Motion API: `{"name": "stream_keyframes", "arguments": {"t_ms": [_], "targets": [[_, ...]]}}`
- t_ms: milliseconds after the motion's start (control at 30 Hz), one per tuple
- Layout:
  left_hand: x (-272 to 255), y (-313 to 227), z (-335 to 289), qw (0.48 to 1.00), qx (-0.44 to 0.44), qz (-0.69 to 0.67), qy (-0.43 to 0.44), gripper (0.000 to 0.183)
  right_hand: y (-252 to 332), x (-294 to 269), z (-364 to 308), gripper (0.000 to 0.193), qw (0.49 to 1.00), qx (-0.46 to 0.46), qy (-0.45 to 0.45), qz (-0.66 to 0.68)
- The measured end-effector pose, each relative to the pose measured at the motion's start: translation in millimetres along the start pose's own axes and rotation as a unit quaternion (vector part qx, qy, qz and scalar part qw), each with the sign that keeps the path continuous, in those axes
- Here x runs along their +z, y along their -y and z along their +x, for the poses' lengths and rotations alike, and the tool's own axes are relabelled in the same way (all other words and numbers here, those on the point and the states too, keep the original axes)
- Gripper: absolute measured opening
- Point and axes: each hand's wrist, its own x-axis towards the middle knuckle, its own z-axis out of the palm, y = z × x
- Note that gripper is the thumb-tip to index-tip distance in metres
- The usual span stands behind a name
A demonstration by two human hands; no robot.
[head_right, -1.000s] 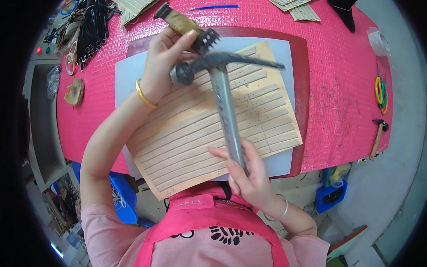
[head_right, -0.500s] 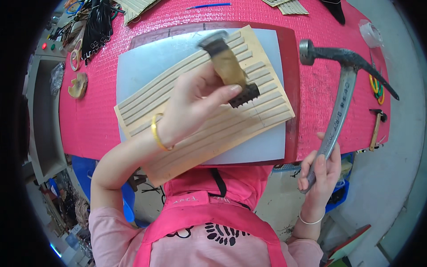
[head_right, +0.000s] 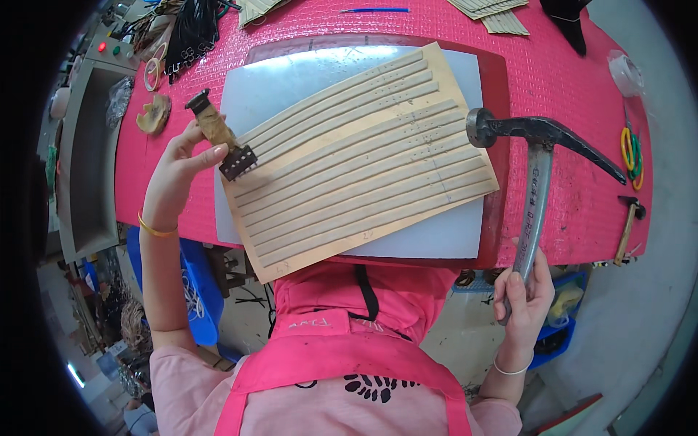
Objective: Punch holes into leather strips using a multi-prong punch tool and a hammer on a cutting board.
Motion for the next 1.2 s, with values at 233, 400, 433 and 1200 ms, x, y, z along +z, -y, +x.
{"name": "stream_keyframes", "arguments": {"t_ms": [233,400,433,1200], "targets": [[-10,20,7,0.985,-0.167,-0.041,0.018,0.023,5,9,2,0.043,1.000,0.000,0.024,-0.017],[-20,25,43,0.992,-0.110,-0.061,0.015,0.024,5,16,13,0.044,0.999,0.025,0.015,-0.034],[-25,24,54,0.993,-0.087,-0.078,0.013,0.024,5,17,15,0.044,0.999,0.030,0.015,-0.037],[135,-10,125,0.939,0.315,-0.003,0.137,0.017,12,11,11,0.046,0.990,0.021,-0.075,-0.120]]}}
